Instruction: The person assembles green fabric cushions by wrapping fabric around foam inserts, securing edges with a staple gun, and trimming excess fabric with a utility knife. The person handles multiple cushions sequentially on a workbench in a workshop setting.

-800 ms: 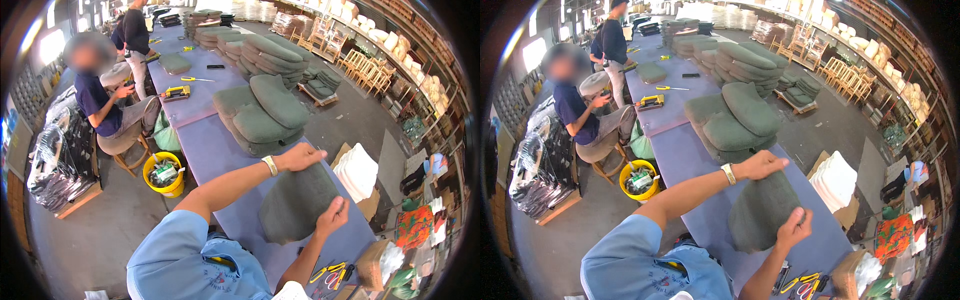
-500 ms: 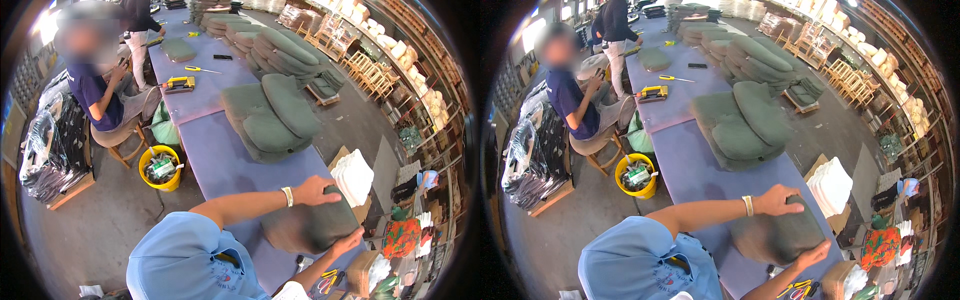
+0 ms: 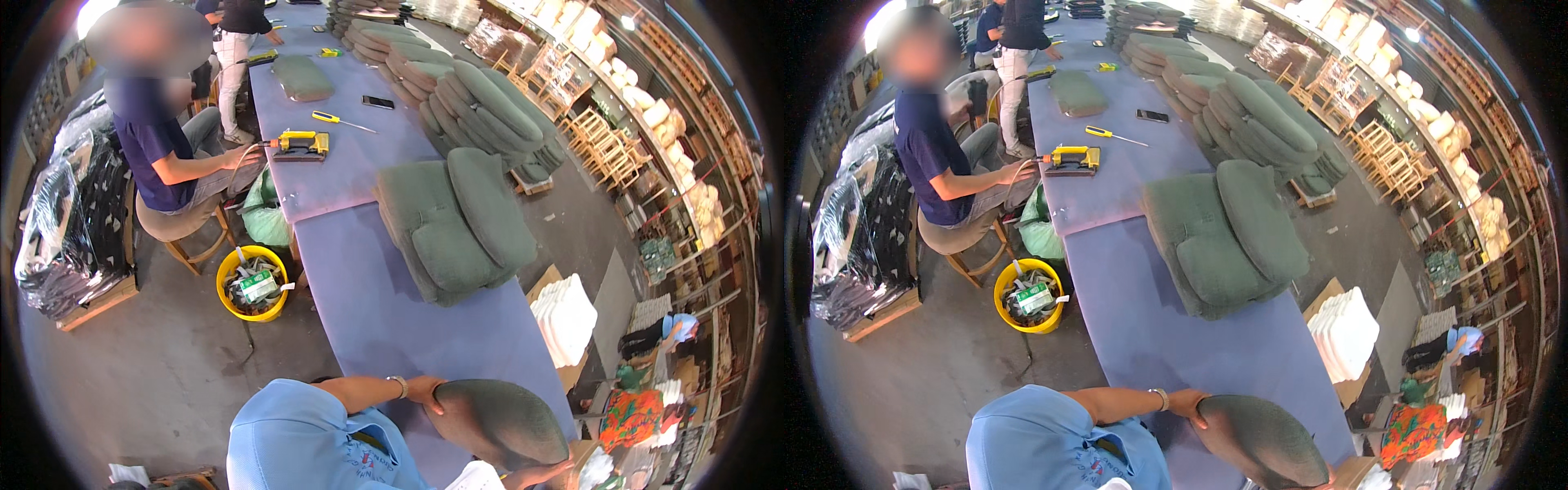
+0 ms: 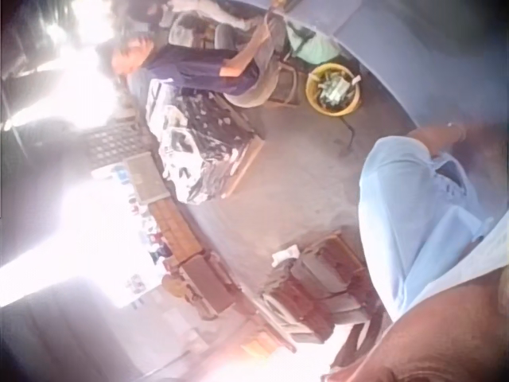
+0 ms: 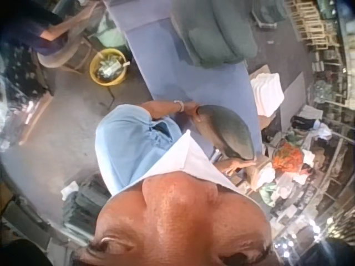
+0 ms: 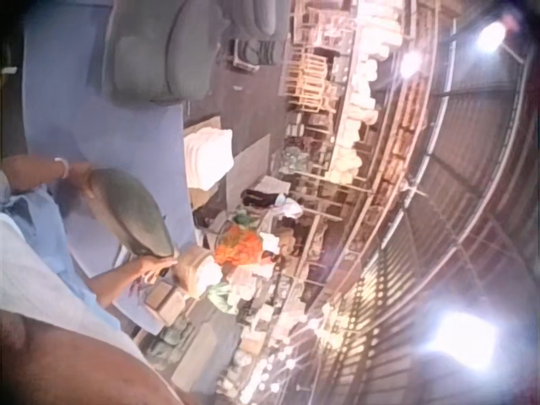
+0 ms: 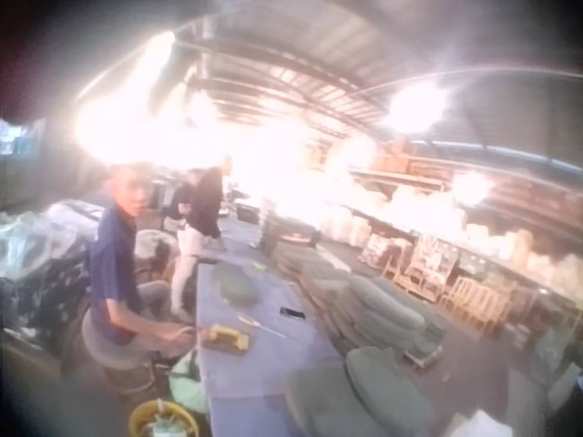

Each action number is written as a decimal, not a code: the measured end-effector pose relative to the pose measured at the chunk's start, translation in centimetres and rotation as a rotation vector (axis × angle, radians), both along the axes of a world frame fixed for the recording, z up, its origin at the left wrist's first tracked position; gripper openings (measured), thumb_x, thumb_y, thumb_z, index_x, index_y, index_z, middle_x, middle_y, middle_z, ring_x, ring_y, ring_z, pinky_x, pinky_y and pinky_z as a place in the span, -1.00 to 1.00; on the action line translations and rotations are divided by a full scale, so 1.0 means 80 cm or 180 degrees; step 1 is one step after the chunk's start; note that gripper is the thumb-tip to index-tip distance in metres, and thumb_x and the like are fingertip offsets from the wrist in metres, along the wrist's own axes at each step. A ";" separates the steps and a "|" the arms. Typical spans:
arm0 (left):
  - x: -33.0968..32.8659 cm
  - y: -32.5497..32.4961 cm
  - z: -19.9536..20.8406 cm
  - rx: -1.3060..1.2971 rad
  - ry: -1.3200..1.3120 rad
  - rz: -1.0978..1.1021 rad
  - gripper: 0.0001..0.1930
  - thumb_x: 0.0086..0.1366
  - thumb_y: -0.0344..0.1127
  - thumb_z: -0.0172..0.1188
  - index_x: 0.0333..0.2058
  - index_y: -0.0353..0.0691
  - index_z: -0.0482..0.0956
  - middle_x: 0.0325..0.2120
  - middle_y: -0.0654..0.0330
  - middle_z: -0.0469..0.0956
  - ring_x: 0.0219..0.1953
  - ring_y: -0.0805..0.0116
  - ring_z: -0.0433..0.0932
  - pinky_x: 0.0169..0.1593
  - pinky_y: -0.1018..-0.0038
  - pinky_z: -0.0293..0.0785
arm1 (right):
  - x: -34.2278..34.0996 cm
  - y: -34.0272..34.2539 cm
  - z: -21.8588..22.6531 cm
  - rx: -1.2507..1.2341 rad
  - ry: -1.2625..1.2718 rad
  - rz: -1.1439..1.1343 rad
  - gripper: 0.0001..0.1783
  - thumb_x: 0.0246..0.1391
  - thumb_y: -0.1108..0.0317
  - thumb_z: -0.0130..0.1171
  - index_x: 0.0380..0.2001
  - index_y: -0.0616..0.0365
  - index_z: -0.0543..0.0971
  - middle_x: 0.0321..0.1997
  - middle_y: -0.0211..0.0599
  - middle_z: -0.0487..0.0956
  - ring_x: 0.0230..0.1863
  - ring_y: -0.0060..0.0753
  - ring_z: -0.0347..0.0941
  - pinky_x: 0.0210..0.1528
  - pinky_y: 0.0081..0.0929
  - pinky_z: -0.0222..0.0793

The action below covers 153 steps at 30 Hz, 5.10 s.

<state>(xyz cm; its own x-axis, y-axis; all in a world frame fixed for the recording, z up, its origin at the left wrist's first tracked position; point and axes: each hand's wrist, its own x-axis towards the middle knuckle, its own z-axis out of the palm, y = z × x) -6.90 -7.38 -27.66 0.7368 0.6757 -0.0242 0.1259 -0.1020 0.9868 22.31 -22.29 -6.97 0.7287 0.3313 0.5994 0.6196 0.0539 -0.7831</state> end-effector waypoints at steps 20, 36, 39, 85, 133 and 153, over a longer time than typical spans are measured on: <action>-0.255 0.115 0.252 0.0241 -0.0243 -0.0019 -0.27 0.41 0.26 0.13 0.34 -0.15 0.43 0.29 -0.01 0.47 0.45 0.08 0.25 0.46 0.12 0.15 | -0.134 -0.025 0.020 -0.1496 -0.0012 0.0089 -0.39 0.37 -0.04 0.06 0.23 0.23 0.53 0.26 0.00 0.51 0.30 -0.02 0.40 0.39 0.05 0.20; -0.108 0.056 0.350 0.2122 -0.1798 0.0802 -0.55 0.57 0.00 -0.07 -0.18 -0.22 0.69 -0.07 0.19 0.66 -0.01 0.25 0.52 0.20 0.27 0.29 | -0.228 -0.027 -0.069 -0.2008 0.0568 0.2243 -0.36 0.35 0.05 0.09 0.33 0.24 0.39 0.33 0.05 0.44 0.37 0.03 0.34 0.44 -0.04 0.15; -0.072 0.068 0.340 0.1875 -0.1856 0.0090 -0.59 0.56 -0.08 -0.03 -0.32 -0.20 0.69 -0.25 0.23 0.67 -0.05 0.26 0.55 0.20 0.27 0.28 | -0.230 -0.031 -0.075 -0.2067 0.0645 0.2449 -0.35 0.35 0.06 0.10 0.35 0.24 0.36 0.34 0.06 0.43 0.38 0.04 0.33 0.45 -0.05 0.14; 0.022 0.084 0.302 0.1174 -0.2025 0.0330 -0.56 0.54 -0.06 0.01 -0.37 -0.24 0.71 -0.39 0.18 0.59 -0.20 0.30 0.48 0.09 0.32 0.33 | -0.241 0.019 0.093 -0.1069 -0.0728 0.1295 -0.79 0.33 0.27 0.16 -0.29 0.21 0.48 -0.28 -0.29 0.44 -0.23 -0.33 0.35 -0.10 -0.33 0.35; -0.021 -0.013 0.311 0.2292 -0.1153 0.0886 -0.43 0.37 -0.44 0.20 0.34 -0.34 0.35 0.26 -0.14 0.45 0.30 -0.02 0.46 0.28 0.23 0.45 | -0.197 0.061 0.083 -0.0927 0.0299 0.2058 -0.48 0.50 0.05 -0.02 -0.50 0.21 0.35 -0.56 -0.51 0.27 -0.47 -0.60 0.10 -0.45 -0.45 0.11; -0.019 -0.022 0.318 0.2003 -0.1496 0.1394 -0.86 0.20 -0.53 0.37 -0.29 -0.31 0.59 0.18 -0.09 0.50 0.15 -0.04 0.60 0.15 0.20 0.58 | -0.230 0.061 0.081 -0.0521 0.0383 0.2099 -0.46 0.48 0.00 0.01 -0.53 0.15 0.41 -0.59 -0.58 0.27 -0.52 -0.71 0.22 -0.52 -0.56 0.34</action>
